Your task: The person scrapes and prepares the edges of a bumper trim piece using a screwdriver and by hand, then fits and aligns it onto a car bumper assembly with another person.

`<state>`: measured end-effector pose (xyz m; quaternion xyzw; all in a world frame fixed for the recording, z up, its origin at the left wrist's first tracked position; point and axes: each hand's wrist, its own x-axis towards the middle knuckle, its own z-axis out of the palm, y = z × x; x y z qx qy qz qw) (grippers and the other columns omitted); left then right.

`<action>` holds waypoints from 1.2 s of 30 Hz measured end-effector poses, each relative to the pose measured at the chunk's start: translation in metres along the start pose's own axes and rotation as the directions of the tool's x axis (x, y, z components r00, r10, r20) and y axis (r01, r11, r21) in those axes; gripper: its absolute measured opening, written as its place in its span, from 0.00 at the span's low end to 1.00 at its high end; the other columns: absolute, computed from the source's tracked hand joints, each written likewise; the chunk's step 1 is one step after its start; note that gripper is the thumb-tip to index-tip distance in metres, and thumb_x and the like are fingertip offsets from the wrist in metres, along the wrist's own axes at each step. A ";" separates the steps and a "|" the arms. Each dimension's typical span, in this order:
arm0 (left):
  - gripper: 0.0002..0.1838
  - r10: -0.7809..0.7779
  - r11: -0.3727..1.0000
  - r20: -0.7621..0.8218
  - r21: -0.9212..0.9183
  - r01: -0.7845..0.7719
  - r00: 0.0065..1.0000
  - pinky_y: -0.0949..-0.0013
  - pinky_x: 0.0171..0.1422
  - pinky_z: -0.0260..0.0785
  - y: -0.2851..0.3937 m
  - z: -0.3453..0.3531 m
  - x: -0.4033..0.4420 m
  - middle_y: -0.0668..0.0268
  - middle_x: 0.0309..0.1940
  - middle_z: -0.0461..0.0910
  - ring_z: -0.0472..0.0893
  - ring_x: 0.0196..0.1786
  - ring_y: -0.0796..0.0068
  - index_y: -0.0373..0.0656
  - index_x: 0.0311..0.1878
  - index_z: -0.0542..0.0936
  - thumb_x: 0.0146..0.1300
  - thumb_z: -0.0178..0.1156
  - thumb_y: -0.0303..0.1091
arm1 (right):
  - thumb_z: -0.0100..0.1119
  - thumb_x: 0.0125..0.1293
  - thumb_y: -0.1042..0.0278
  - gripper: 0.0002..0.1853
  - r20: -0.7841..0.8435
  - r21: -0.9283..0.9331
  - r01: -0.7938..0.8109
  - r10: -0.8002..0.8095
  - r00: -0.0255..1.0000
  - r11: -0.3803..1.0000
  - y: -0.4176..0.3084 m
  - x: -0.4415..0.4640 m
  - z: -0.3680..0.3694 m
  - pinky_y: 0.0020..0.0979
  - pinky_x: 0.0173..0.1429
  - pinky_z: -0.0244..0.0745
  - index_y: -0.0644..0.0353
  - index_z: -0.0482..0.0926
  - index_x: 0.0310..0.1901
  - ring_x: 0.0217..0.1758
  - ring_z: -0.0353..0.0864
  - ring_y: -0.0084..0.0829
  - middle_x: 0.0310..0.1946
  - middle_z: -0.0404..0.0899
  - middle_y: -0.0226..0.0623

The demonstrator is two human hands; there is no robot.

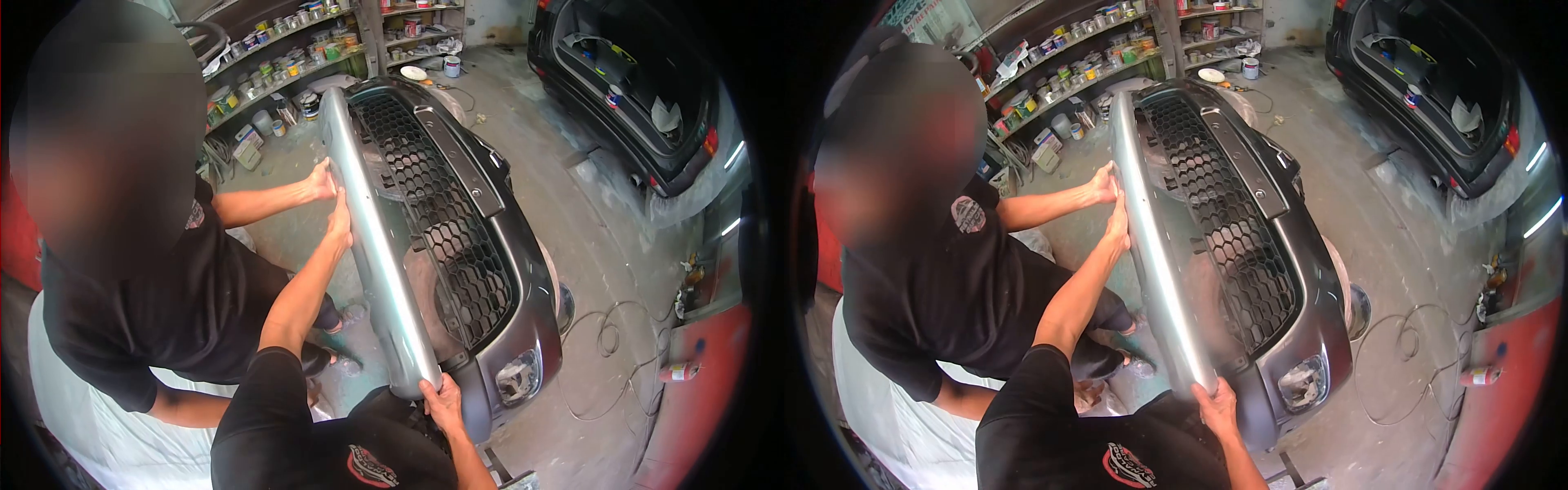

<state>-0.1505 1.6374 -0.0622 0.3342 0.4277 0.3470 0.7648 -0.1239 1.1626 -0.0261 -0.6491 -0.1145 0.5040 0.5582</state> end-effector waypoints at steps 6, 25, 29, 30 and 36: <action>0.38 0.020 1.000 0.039 0.015 -0.021 0.999 0.58 0.49 0.82 0.003 0.009 0.006 0.55 0.51 0.80 0.85 0.46 0.64 0.31 0.64 0.69 0.72 0.46 0.62 | 0.67 0.65 0.57 0.18 0.020 -0.029 0.028 -0.027 0.999 0.999 -0.008 0.000 -0.002 0.23 0.19 0.62 0.64 0.74 0.43 0.15 0.67 0.16 0.22 0.72 0.27; 0.33 0.017 0.988 0.095 0.149 -0.031 0.995 0.55 0.71 0.65 -0.002 0.016 0.039 0.57 0.62 0.75 0.74 0.64 0.58 0.43 0.67 0.69 0.76 0.35 0.62 | 0.69 0.59 0.53 0.24 -0.197 -0.054 0.050 -0.059 0.979 0.997 -0.007 0.026 -0.038 0.35 0.47 0.76 0.68 0.79 0.46 0.41 0.82 0.32 0.38 0.84 0.46; 0.32 0.067 0.971 -0.017 0.230 -0.061 0.998 0.54 0.72 0.64 -0.006 0.050 0.019 0.59 0.65 0.72 0.73 0.65 0.58 0.43 0.68 0.68 0.76 0.37 0.60 | 0.70 0.62 0.57 0.19 -0.341 -0.047 0.190 -0.195 0.920 0.981 0.023 0.042 -0.039 0.26 0.23 0.64 0.67 0.76 0.32 0.23 0.67 0.16 0.22 0.75 0.30; 0.32 0.077 0.967 -0.051 0.246 -0.062 0.996 0.54 0.72 0.64 -0.006 0.059 0.012 0.59 0.66 0.72 0.73 0.65 0.58 0.43 0.68 0.68 0.76 0.37 0.60 | 0.71 0.62 0.56 0.20 -0.353 -0.086 0.149 -0.170 0.920 0.985 0.020 0.040 -0.042 0.27 0.23 0.63 0.66 0.75 0.30 0.22 0.66 0.16 0.21 0.74 0.30; 0.32 0.056 0.960 -0.072 0.278 -0.034 0.996 0.53 0.72 0.64 -0.017 0.055 0.023 0.60 0.67 0.71 0.73 0.66 0.59 0.44 0.69 0.67 0.76 0.38 0.59 | 0.73 0.59 0.56 0.24 -0.411 -0.266 0.052 -0.162 0.897 0.962 0.013 0.027 -0.042 0.30 0.21 0.61 0.65 0.69 0.23 0.20 0.61 0.17 0.14 0.69 0.32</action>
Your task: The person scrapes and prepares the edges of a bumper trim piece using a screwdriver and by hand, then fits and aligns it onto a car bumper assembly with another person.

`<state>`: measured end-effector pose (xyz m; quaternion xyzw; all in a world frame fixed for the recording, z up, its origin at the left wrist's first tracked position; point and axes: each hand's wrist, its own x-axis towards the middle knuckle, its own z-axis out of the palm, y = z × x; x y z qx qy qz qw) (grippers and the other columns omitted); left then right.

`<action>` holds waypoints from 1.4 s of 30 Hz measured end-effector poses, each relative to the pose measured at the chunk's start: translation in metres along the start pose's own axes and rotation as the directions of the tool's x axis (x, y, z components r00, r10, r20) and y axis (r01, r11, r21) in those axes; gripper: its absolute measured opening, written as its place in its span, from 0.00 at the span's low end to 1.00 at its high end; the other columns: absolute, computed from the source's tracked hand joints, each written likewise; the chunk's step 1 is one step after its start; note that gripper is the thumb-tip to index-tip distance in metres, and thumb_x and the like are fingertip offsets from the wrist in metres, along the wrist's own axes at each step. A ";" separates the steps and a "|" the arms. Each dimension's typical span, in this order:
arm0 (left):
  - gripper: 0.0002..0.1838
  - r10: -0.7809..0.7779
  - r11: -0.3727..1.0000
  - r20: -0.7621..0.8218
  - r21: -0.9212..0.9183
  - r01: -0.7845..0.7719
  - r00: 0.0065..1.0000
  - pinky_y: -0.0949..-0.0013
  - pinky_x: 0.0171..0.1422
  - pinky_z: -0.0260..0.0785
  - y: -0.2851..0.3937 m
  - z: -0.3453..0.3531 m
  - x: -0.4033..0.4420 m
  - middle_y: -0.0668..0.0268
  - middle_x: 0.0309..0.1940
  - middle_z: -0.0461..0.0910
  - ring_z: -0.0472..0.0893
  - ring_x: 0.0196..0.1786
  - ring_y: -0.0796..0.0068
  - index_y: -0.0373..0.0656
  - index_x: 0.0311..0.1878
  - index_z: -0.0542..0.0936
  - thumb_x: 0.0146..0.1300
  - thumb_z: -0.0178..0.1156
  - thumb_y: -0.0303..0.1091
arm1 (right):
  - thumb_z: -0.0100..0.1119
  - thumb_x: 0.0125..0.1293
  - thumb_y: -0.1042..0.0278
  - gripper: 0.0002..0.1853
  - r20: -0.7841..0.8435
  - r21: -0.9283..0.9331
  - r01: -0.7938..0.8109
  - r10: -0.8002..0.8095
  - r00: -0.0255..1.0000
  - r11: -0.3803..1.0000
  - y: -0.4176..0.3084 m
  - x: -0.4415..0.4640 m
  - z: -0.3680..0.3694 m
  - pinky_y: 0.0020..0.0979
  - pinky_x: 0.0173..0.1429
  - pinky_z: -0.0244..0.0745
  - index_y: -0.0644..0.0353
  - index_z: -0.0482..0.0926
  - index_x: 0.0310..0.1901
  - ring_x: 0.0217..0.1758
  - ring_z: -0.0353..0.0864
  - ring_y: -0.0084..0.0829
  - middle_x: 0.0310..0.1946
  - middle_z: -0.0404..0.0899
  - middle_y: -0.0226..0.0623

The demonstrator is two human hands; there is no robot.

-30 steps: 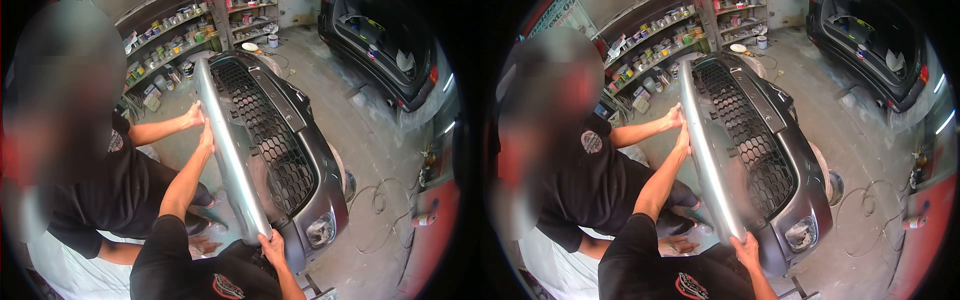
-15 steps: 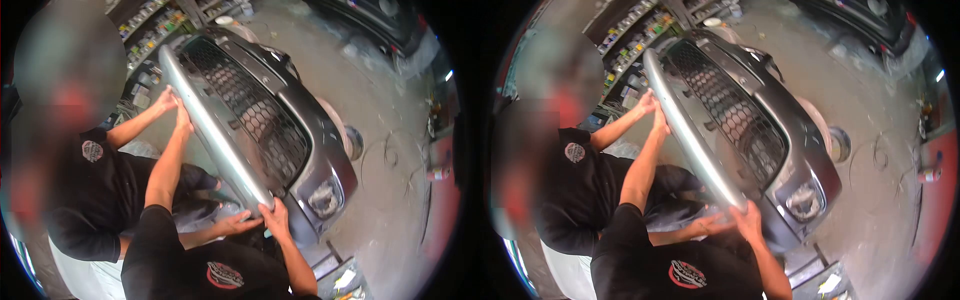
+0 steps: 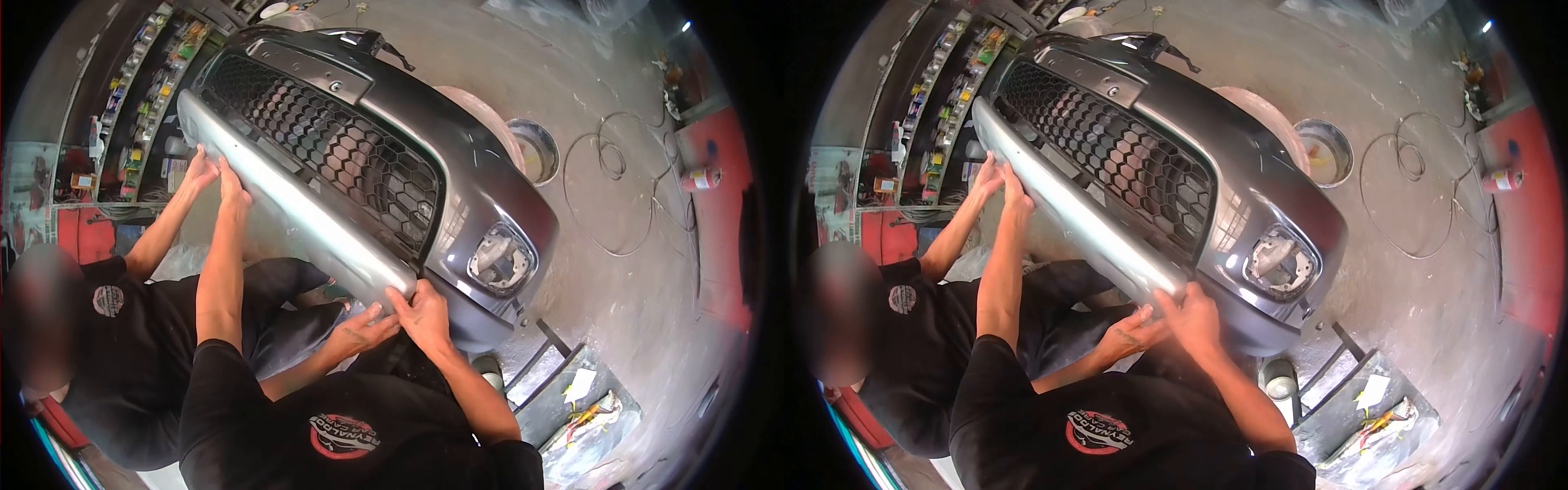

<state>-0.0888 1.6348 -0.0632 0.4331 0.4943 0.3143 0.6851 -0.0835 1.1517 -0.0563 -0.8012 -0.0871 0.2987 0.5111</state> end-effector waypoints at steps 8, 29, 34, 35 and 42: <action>0.32 -0.005 0.998 -0.020 0.068 0.006 1.000 0.54 0.72 0.64 -0.003 0.014 -0.004 0.60 0.67 0.71 0.72 0.67 0.60 0.44 0.70 0.66 0.77 0.34 0.58 | 0.71 0.60 0.54 0.25 -0.003 -0.041 0.045 -0.045 0.999 0.998 0.000 0.003 -0.006 0.38 0.23 0.66 0.67 0.68 0.26 0.15 0.67 0.34 0.14 0.70 0.45; 0.41 -0.012 0.995 0.064 -0.098 0.018 0.998 0.54 0.74 0.60 -0.044 -0.008 0.055 0.58 0.68 0.70 0.70 0.68 0.59 0.39 0.71 0.64 0.69 0.51 0.65 | 0.55 0.63 0.31 0.37 0.021 -0.525 0.116 -0.123 0.992 0.843 -0.020 0.024 -0.012 0.51 0.34 0.77 0.69 0.77 0.30 0.29 0.83 0.59 0.22 0.80 0.58; 0.43 -0.006 0.993 -0.029 -0.117 0.002 1.000 0.53 0.60 0.74 -0.031 0.016 0.007 0.55 0.57 0.77 0.81 0.53 0.60 0.29 0.65 0.68 0.63 0.63 0.61 | 0.57 0.62 0.32 0.36 -0.011 -0.559 0.114 -0.146 0.989 0.821 -0.019 0.023 -0.011 0.52 0.33 0.76 0.69 0.76 0.28 0.28 0.82 0.59 0.20 0.79 0.58; 0.43 -0.004 0.991 -0.038 -0.130 -0.001 0.999 0.53 0.59 0.76 -0.029 0.019 0.001 0.55 0.56 0.78 0.82 0.52 0.60 0.28 0.64 0.68 0.62 0.64 0.60 | 0.58 0.62 0.33 0.35 -0.028 -0.572 0.120 -0.165 0.986 0.812 -0.020 0.023 -0.010 0.52 0.32 0.76 0.69 0.76 0.27 0.27 0.82 0.59 0.19 0.79 0.58; 0.41 0.009 0.993 -0.018 -0.114 -0.011 1.000 0.55 0.57 0.76 -0.033 0.017 -0.007 0.57 0.53 0.79 0.82 0.50 0.63 0.29 0.62 0.70 0.62 0.66 0.59 | 0.55 0.65 0.34 0.34 0.030 -0.649 0.157 -0.181 0.983 0.744 -0.038 0.021 -0.016 0.49 0.33 0.79 0.68 0.76 0.28 0.28 0.84 0.57 0.21 0.80 0.58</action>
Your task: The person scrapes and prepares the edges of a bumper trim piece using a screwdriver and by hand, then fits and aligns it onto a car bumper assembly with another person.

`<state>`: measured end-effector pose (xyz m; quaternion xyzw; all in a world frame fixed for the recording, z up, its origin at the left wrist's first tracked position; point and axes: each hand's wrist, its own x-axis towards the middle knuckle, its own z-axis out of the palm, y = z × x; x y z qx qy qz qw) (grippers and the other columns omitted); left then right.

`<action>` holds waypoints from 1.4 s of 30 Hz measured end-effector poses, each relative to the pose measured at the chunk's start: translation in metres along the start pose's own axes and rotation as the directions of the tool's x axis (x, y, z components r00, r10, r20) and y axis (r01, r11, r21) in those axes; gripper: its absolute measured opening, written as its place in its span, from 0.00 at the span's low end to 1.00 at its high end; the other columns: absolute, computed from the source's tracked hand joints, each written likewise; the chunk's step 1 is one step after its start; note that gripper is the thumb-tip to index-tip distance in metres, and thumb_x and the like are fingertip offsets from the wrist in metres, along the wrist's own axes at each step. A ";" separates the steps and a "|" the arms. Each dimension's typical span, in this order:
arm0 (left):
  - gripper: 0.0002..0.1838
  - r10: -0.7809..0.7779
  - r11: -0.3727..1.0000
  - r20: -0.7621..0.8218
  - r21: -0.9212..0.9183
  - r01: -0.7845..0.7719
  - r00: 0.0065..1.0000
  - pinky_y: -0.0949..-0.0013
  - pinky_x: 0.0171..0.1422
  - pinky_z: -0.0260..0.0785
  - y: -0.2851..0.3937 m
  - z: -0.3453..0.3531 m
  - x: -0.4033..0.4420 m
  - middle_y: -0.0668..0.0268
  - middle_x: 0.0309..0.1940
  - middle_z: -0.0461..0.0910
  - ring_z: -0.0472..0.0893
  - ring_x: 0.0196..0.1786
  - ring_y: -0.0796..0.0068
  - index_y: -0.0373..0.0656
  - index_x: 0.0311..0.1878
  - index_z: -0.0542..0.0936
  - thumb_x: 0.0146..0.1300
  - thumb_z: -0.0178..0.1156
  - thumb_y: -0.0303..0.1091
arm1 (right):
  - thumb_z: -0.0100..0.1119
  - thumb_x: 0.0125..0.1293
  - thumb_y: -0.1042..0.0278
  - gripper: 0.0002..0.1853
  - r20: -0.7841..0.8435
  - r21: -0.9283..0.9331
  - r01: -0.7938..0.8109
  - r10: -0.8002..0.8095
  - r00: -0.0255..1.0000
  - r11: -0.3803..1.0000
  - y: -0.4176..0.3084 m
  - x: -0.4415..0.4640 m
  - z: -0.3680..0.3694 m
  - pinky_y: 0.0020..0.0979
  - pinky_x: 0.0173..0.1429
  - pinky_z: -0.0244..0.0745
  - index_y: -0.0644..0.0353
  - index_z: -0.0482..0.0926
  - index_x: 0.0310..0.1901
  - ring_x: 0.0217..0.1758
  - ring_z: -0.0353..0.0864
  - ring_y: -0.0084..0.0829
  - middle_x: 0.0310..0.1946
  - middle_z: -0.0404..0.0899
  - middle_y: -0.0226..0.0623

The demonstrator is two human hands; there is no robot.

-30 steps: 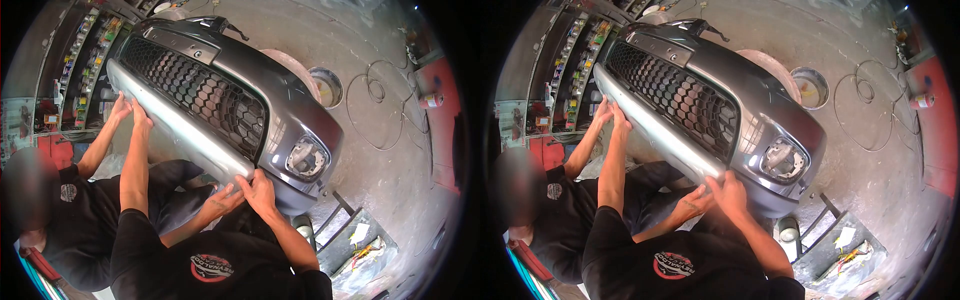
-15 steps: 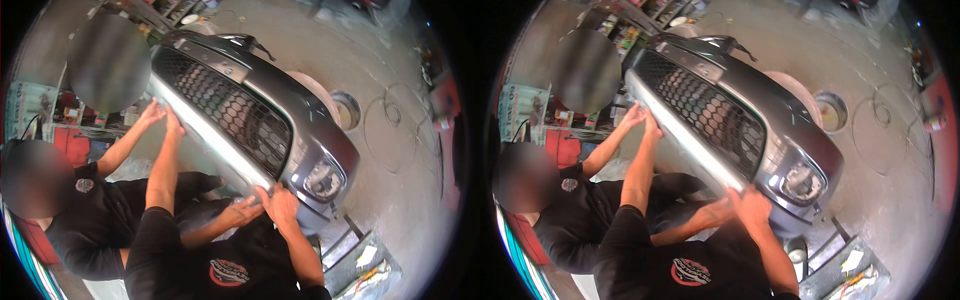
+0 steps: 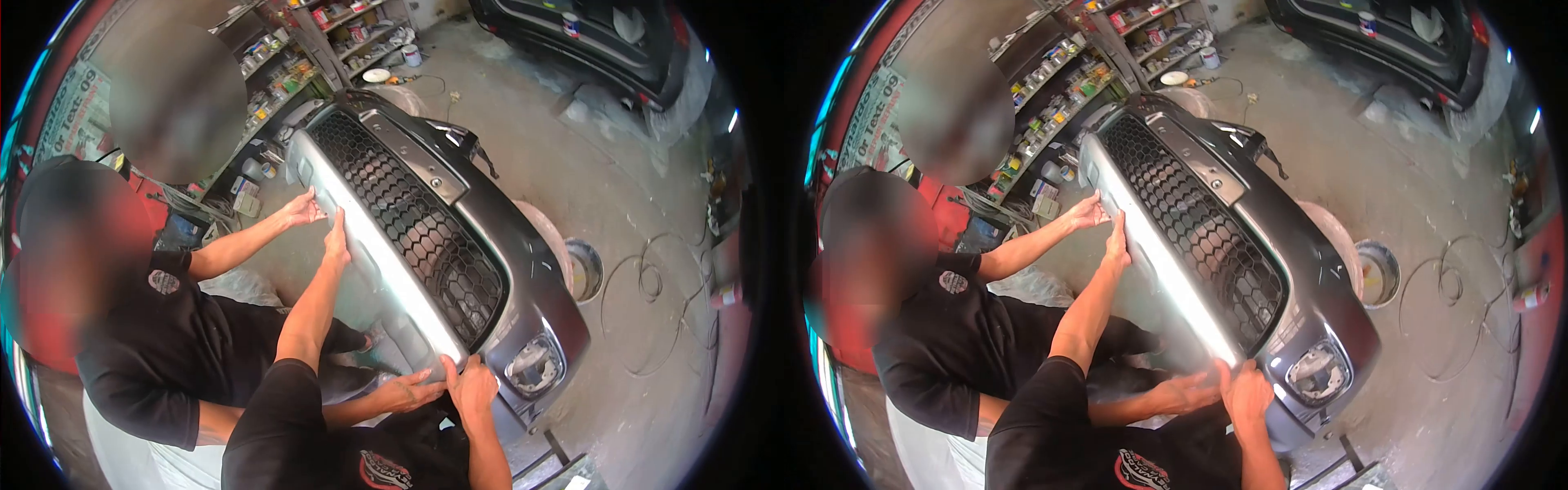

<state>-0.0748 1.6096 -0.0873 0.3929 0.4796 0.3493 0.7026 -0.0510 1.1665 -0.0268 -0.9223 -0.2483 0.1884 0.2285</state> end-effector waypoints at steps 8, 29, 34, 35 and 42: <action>0.37 -0.073 0.988 0.188 -0.121 0.097 0.979 0.57 0.55 0.77 -0.018 -0.024 0.005 0.59 0.49 0.81 0.82 0.49 0.65 0.34 0.60 0.73 0.61 0.66 0.58 | 0.58 0.65 0.39 0.30 -0.048 -0.006 0.072 -0.072 0.996 0.997 -0.017 -0.001 -0.005 0.54 0.35 0.76 0.66 0.72 0.41 0.30 0.82 0.61 0.24 0.81 0.59; 0.61 -0.179 0.905 0.347 -0.309 0.293 0.921 0.52 0.76 0.53 -0.082 -0.028 -0.151 0.49 0.74 0.57 0.59 0.75 0.57 0.28 0.75 0.43 0.56 0.72 0.54 | 0.66 0.60 0.43 0.30 0.085 0.101 0.155 -0.163 0.983 0.983 -0.005 0.015 0.013 0.45 0.46 0.76 0.69 0.79 0.45 0.36 0.84 0.53 0.29 0.83 0.56; 0.38 -0.191 0.897 0.330 -0.324 0.301 0.924 0.60 0.70 0.58 -0.099 -0.030 -0.137 0.62 0.65 0.70 0.67 0.68 0.71 0.37 0.66 0.66 0.62 0.68 0.50 | 0.65 0.64 0.49 0.26 -0.054 0.158 0.258 -0.252 0.966 0.953 0.015 0.009 0.011 0.39 0.45 0.76 0.72 0.80 0.44 0.37 0.84 0.41 0.31 0.83 0.53; 0.30 -0.178 0.899 0.318 -0.332 0.285 0.931 0.64 0.65 0.64 -0.090 -0.029 -0.143 0.65 0.59 0.77 0.72 0.63 0.76 0.39 0.61 0.74 0.63 0.68 0.49 | 0.65 0.65 0.50 0.26 -0.104 0.186 0.298 -0.283 0.953 0.936 0.025 0.009 0.011 0.37 0.44 0.76 0.73 0.81 0.44 0.36 0.83 0.38 0.32 0.84 0.52; 0.31 -0.204 0.899 0.310 -0.317 0.303 0.929 0.65 0.67 0.56 -0.089 -0.029 -0.138 0.70 0.62 0.74 0.69 0.64 0.75 0.44 0.62 0.75 0.62 0.68 0.52 | 0.60 0.68 0.48 0.26 -0.273 0.346 0.072 0.026 0.962 0.936 0.116 -0.051 -0.033 0.34 0.29 0.70 0.73 0.80 0.35 0.25 0.73 0.27 0.21 0.77 0.37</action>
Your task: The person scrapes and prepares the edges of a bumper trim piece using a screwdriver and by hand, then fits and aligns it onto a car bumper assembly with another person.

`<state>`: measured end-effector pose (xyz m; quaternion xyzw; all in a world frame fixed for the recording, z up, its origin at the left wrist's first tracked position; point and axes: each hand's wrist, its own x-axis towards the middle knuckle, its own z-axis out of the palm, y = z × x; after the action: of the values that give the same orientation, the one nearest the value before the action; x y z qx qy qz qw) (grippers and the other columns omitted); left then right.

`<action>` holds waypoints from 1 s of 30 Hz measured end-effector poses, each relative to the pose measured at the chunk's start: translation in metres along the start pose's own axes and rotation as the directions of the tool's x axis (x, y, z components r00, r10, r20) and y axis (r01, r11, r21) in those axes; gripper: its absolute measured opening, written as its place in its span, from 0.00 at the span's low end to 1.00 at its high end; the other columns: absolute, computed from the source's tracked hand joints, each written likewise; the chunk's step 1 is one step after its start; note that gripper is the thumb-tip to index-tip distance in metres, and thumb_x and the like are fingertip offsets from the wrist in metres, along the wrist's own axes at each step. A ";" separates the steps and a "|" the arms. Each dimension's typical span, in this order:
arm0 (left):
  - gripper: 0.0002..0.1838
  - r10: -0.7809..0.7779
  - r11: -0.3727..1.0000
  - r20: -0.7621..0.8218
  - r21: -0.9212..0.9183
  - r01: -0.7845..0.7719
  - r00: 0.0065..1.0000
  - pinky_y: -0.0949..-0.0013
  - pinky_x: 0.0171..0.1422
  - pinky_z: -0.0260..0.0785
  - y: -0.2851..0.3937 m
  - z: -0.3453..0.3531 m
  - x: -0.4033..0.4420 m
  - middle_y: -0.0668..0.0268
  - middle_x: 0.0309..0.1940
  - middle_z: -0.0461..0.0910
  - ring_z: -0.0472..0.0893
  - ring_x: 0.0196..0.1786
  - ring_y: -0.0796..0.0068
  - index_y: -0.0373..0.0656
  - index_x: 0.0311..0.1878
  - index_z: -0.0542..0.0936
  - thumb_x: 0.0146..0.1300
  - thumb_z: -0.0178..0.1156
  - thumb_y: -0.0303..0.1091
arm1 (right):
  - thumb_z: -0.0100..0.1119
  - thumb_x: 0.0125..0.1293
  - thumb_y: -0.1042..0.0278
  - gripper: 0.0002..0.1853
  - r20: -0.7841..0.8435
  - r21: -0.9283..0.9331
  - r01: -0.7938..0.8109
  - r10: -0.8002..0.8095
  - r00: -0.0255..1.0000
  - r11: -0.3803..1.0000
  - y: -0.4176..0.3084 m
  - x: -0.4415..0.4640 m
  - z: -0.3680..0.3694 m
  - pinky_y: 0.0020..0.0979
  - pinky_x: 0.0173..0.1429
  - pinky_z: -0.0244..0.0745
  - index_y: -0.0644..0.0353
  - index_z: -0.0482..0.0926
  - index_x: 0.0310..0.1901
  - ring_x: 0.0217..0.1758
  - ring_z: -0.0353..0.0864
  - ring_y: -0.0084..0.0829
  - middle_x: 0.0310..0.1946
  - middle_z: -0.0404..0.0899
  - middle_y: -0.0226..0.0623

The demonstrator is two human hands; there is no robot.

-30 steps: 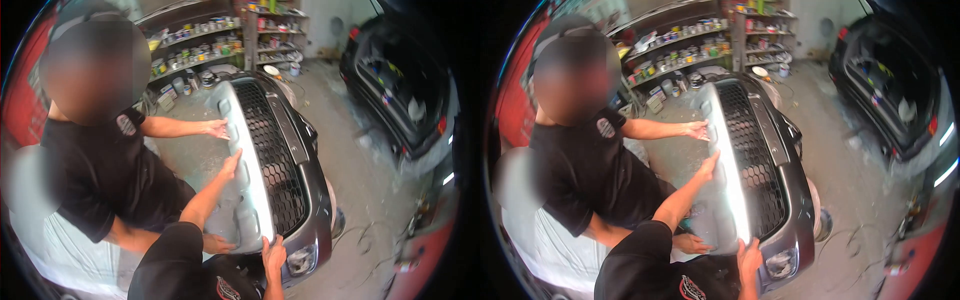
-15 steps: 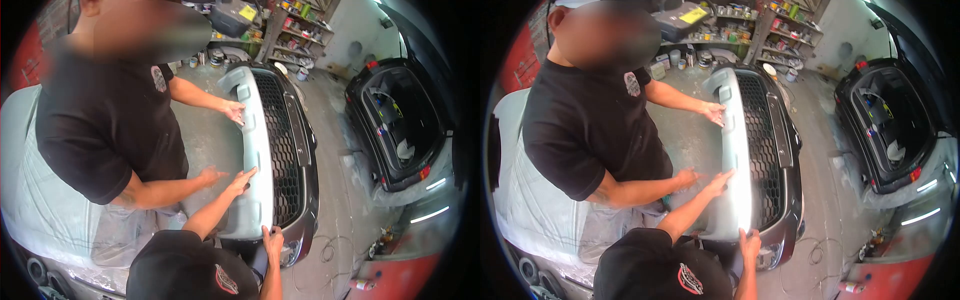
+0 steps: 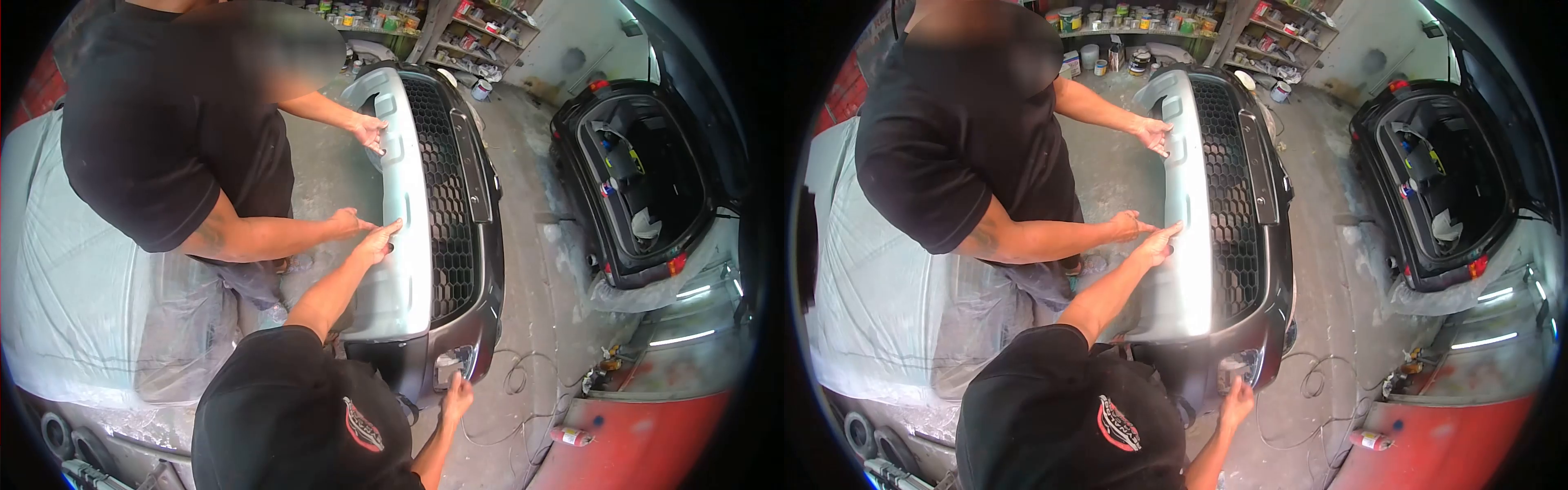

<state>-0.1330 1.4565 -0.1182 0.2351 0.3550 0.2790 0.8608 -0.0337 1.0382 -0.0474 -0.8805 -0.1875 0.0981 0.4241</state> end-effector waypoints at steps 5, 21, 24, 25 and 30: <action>0.29 -0.026 0.996 0.067 -0.083 0.032 0.997 0.61 0.75 0.47 -0.007 -0.012 0.015 0.71 0.61 0.76 0.69 0.65 0.74 0.46 0.61 0.76 0.61 0.69 0.51 | 0.59 0.69 0.51 0.23 -0.043 -0.023 -0.317 0.315 0.948 0.948 0.131 -0.053 -0.041 0.32 0.16 0.60 0.70 0.78 0.32 0.12 0.67 0.25 0.14 0.70 0.35; 0.39 -0.028 0.991 0.178 -0.127 0.051 0.984 0.57 0.68 0.60 -0.004 -0.027 0.013 0.65 0.65 0.72 0.71 0.65 0.66 0.47 0.69 0.65 0.62 0.65 0.59 | 0.58 0.71 0.53 0.21 0.052 0.049 -0.424 0.422 0.905 0.904 0.061 -0.072 -0.004 0.28 0.14 0.58 0.68 0.77 0.33 0.09 0.63 0.22 0.11 0.66 0.29; 0.41 -0.060 0.998 0.141 -0.021 0.064 0.988 0.56 0.67 0.65 -0.003 -0.050 0.007 0.58 0.64 0.72 0.72 0.65 0.61 0.43 0.71 0.64 0.63 0.62 0.62 | 0.58 0.71 0.52 0.21 0.031 0.058 -0.340 0.338 0.940 0.939 0.042 -0.055 0.005 0.28 0.14 0.57 0.66 0.76 0.31 0.09 0.61 0.21 0.10 0.65 0.29; 0.41 -0.062 0.998 0.087 0.023 0.060 0.994 0.56 0.65 0.67 -0.003 -0.055 -0.003 0.57 0.62 0.74 0.74 0.63 0.61 0.43 0.70 0.65 0.64 0.60 0.62 | 0.58 0.71 0.52 0.21 0.040 0.096 -0.329 0.327 0.944 0.939 0.034 -0.050 0.008 0.28 0.14 0.57 0.65 0.76 0.31 0.09 0.61 0.20 0.10 0.65 0.28; 0.42 0.056 0.954 -0.080 0.300 -0.029 0.995 0.56 0.65 0.68 -0.014 -0.087 -0.075 0.55 0.62 0.75 0.75 0.61 0.62 0.41 0.70 0.66 0.65 0.56 0.66 | 0.58 0.72 0.54 0.18 0.152 0.159 -0.261 0.237 0.959 0.952 -0.007 -0.039 0.014 0.25 0.16 0.56 0.64 0.76 0.33 0.13 0.61 0.17 0.14 0.67 0.26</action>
<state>-0.2374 1.4159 -0.1464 0.3574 0.4254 0.2507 0.7928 -0.0755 1.0361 -0.0505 -0.8474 -0.0927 0.2250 0.4720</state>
